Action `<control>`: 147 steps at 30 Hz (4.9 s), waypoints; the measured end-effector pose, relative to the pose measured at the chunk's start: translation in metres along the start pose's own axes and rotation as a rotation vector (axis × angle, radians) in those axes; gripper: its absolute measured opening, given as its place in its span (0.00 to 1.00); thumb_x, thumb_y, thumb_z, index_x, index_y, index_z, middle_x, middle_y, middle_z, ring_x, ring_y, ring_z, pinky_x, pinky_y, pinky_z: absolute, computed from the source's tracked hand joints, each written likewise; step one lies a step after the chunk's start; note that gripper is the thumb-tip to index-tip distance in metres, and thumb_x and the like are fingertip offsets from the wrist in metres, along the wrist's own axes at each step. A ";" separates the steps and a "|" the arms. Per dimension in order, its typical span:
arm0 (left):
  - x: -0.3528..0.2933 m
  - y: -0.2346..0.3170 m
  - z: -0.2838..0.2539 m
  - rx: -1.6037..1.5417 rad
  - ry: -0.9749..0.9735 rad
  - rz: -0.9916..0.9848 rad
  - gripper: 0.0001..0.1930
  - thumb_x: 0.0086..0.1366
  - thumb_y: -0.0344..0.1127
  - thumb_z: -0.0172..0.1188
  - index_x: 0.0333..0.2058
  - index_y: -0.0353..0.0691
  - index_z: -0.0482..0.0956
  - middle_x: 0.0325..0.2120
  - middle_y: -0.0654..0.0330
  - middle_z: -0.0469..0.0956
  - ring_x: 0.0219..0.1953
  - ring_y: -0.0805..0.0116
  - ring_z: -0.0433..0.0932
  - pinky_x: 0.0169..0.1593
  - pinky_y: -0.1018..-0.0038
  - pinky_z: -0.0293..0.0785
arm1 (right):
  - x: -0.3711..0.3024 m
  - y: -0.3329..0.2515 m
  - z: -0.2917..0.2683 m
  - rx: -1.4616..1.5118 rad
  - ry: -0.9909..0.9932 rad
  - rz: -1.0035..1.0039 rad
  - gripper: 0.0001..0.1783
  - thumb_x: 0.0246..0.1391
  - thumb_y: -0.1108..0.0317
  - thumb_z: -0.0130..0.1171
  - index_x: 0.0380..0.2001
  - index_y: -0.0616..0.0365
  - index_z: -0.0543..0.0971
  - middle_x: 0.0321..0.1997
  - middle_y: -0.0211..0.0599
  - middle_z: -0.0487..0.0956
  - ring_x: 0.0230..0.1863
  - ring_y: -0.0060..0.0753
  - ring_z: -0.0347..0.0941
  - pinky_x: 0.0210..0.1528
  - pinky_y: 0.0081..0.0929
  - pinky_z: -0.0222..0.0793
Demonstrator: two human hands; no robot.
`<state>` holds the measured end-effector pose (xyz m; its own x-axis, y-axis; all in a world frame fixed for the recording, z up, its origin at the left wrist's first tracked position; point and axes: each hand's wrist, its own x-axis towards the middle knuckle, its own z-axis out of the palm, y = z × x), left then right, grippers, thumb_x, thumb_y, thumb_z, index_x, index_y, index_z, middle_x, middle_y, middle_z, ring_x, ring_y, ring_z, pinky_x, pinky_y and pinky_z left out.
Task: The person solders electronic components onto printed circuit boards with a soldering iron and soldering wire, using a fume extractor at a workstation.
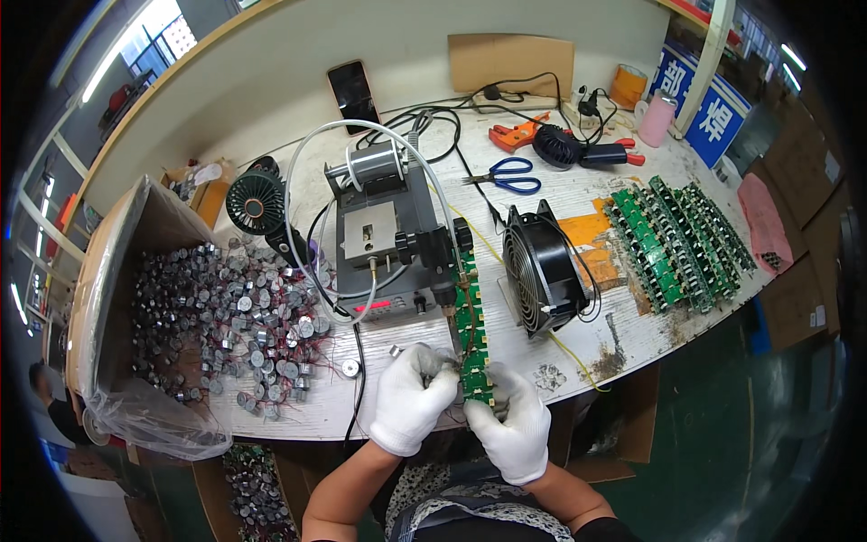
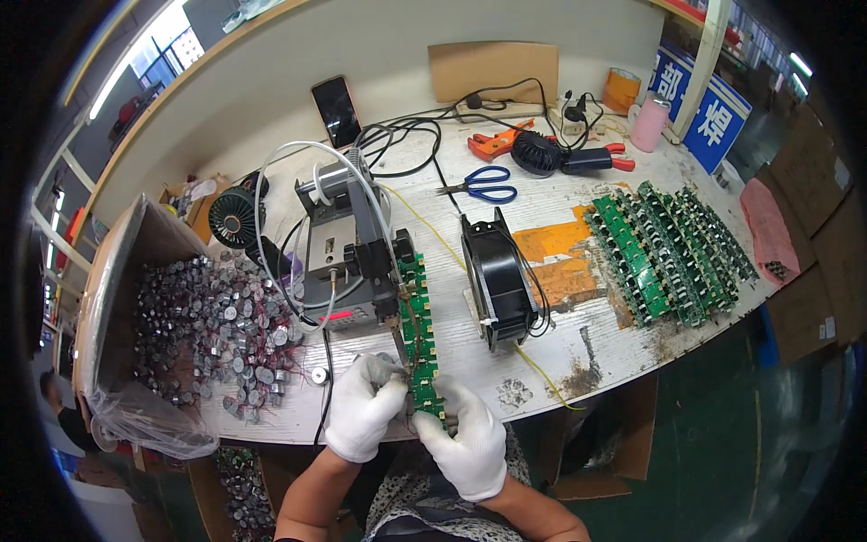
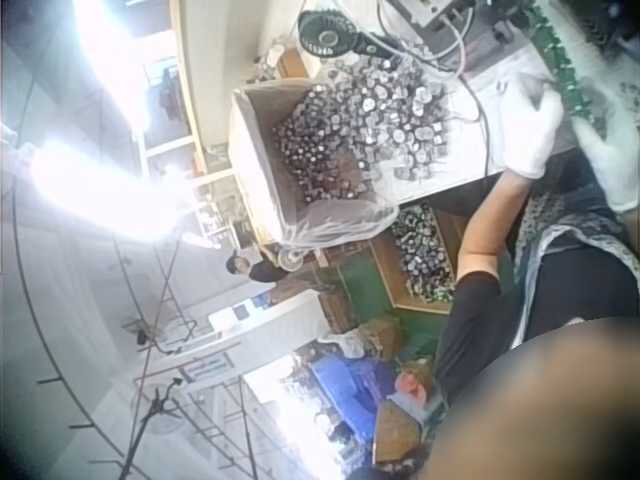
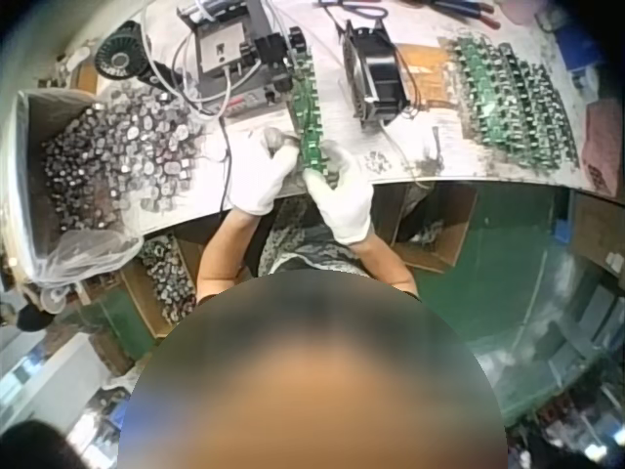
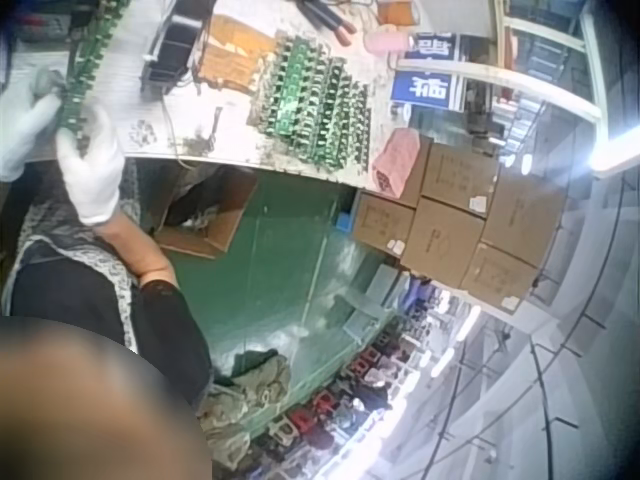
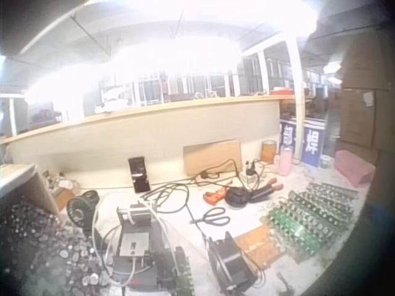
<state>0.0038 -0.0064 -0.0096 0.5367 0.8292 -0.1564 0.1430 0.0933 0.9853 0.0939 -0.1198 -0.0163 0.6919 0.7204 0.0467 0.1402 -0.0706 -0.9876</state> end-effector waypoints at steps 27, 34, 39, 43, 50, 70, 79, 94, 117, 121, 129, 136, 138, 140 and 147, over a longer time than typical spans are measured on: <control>0.002 0.002 -0.003 0.012 -0.035 -0.023 0.06 0.58 0.29 0.59 0.30 0.33 0.74 0.23 0.65 0.74 0.26 0.80 0.69 0.33 0.80 0.68 | 0.001 -0.003 -0.002 0.125 -0.032 0.031 0.22 0.50 0.74 0.63 0.50 0.69 0.73 0.33 0.40 0.83 0.29 0.20 0.78 0.33 0.19 0.75; 0.002 -0.005 -0.004 -0.026 -0.054 -0.018 0.06 0.58 0.29 0.59 0.31 0.33 0.74 0.24 0.66 0.74 0.26 0.81 0.69 0.32 0.81 0.68 | 0.001 0.003 0.000 0.132 -0.037 0.073 0.22 0.51 0.74 0.63 0.50 0.69 0.73 0.34 0.41 0.83 0.30 0.20 0.78 0.34 0.19 0.75; 0.003 -0.004 -0.005 0.031 -0.072 -0.041 0.07 0.57 0.31 0.59 0.31 0.33 0.74 0.23 0.66 0.74 0.26 0.81 0.69 0.32 0.80 0.68 | 0.001 0.006 -0.003 0.088 -0.062 0.114 0.23 0.50 0.73 0.63 0.50 0.69 0.73 0.34 0.41 0.83 0.30 0.21 0.79 0.34 0.20 0.75; 0.006 -0.007 -0.010 0.105 -0.102 -0.011 0.09 0.55 0.32 0.59 0.30 0.32 0.74 0.22 0.64 0.74 0.26 0.79 0.70 0.33 0.78 0.69 | -0.001 0.004 -0.004 0.078 -0.055 0.086 0.24 0.50 0.73 0.64 0.50 0.69 0.73 0.35 0.41 0.83 0.30 0.21 0.79 0.34 0.20 0.75; 0.010 0.009 -0.012 0.128 -0.192 -0.029 0.05 0.54 0.27 0.56 0.29 0.33 0.72 0.22 0.66 0.72 0.24 0.81 0.68 0.29 0.81 0.67 | -0.003 0.003 -0.006 0.084 -0.045 0.090 0.24 0.50 0.72 0.64 0.50 0.68 0.74 0.35 0.41 0.83 0.31 0.21 0.79 0.34 0.20 0.75; -0.005 -0.007 -0.004 -0.170 -0.103 -0.036 0.04 0.62 0.26 0.55 0.35 0.33 0.71 0.25 0.64 0.73 0.21 0.80 0.69 0.24 0.81 0.66 | -0.002 0.006 -0.005 0.098 -0.053 0.087 0.21 0.49 0.75 0.63 0.48 0.70 0.74 0.33 0.40 0.82 0.28 0.19 0.77 0.33 0.19 0.75; 0.014 0.004 -0.018 -0.083 -0.304 -0.116 0.04 0.60 0.26 0.53 0.33 0.32 0.70 0.23 0.63 0.72 0.21 0.79 0.69 0.24 0.79 0.66 | -0.004 0.018 -0.006 0.071 -0.088 0.013 0.19 0.50 0.78 0.60 0.47 0.71 0.73 0.34 0.39 0.83 0.29 0.15 0.76 0.32 0.16 0.73; 0.017 0.005 -0.017 -0.189 -0.320 -0.174 0.04 0.59 0.27 0.53 0.31 0.32 0.70 0.22 0.62 0.72 0.20 0.78 0.68 0.24 0.79 0.66 | -0.003 0.008 -0.006 0.039 -0.051 -0.056 0.19 0.49 0.77 0.62 0.45 0.69 0.75 0.32 0.38 0.83 0.28 0.17 0.76 0.32 0.18 0.74; 0.016 0.008 -0.015 0.059 -0.289 -0.134 0.06 0.56 0.29 0.57 0.28 0.32 0.72 0.22 0.62 0.74 0.24 0.77 0.71 0.29 0.78 0.70 | -0.004 0.013 -0.008 0.114 -0.112 0.119 0.22 0.49 0.73 0.66 0.48 0.67 0.75 0.32 0.41 0.83 0.29 0.24 0.80 0.34 0.21 0.76; 0.013 0.007 -0.014 0.073 -0.284 -0.131 0.07 0.57 0.29 0.55 0.31 0.31 0.72 0.22 0.62 0.74 0.23 0.77 0.72 0.28 0.78 0.69 | -0.005 0.021 -0.007 0.246 -0.100 0.163 0.22 0.50 0.73 0.64 0.49 0.68 0.74 0.31 0.38 0.83 0.29 0.19 0.78 0.35 0.19 0.75; 0.001 0.005 -0.009 -0.012 -0.269 -0.242 0.07 0.61 0.30 0.54 0.34 0.31 0.72 0.23 0.63 0.74 0.21 0.79 0.70 0.25 0.80 0.66 | -0.004 0.020 -0.007 0.358 -0.109 0.201 0.23 0.52 0.74 0.62 0.51 0.70 0.72 0.34 0.38 0.82 0.31 0.18 0.77 0.36 0.17 0.75; -0.002 -0.003 -0.006 -0.165 -0.207 -0.209 0.06 0.62 0.29 0.53 0.34 0.31 0.70 0.21 0.63 0.72 0.20 0.78 0.68 0.24 0.79 0.64 | -0.005 0.019 -0.005 0.394 -0.109 0.214 0.24 0.52 0.75 0.61 0.53 0.70 0.71 0.35 0.39 0.81 0.31 0.17 0.76 0.36 0.16 0.74; -0.002 -0.003 -0.005 -0.156 -0.201 -0.203 0.06 0.62 0.29 0.52 0.34 0.31 0.70 0.21 0.63 0.72 0.20 0.78 0.68 0.24 0.79 0.64 | -0.005 0.017 -0.005 0.402 -0.106 0.219 0.24 0.52 0.75 0.61 0.53 0.70 0.71 0.35 0.39 0.81 0.31 0.17 0.76 0.36 0.16 0.74; -0.002 -0.004 -0.005 -0.154 -0.199 -0.191 0.06 0.62 0.29 0.52 0.34 0.31 0.70 0.20 0.62 0.72 0.20 0.77 0.68 0.25 0.79 0.65 | -0.006 0.015 -0.005 0.387 -0.093 0.214 0.24 0.52 0.75 0.61 0.53 0.70 0.71 0.35 0.38 0.81 0.31 0.17 0.76 0.36 0.16 0.74; 0.002 -0.003 -0.005 -0.167 -0.211 -0.254 0.07 0.62 0.32 0.52 0.34 0.33 0.71 0.21 0.62 0.74 0.19 0.78 0.68 0.22 0.80 0.63 | -0.008 0.017 -0.001 0.408 -0.044 0.203 0.25 0.52 0.75 0.61 0.53 0.72 0.70 0.34 0.38 0.81 0.31 0.17 0.76 0.35 0.16 0.74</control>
<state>0.0000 -0.0021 -0.0123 0.6634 0.6381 -0.3908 0.1650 0.3848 0.9082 0.0918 -0.1274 -0.0328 0.6445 0.7495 -0.1512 -0.2914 0.0579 -0.9548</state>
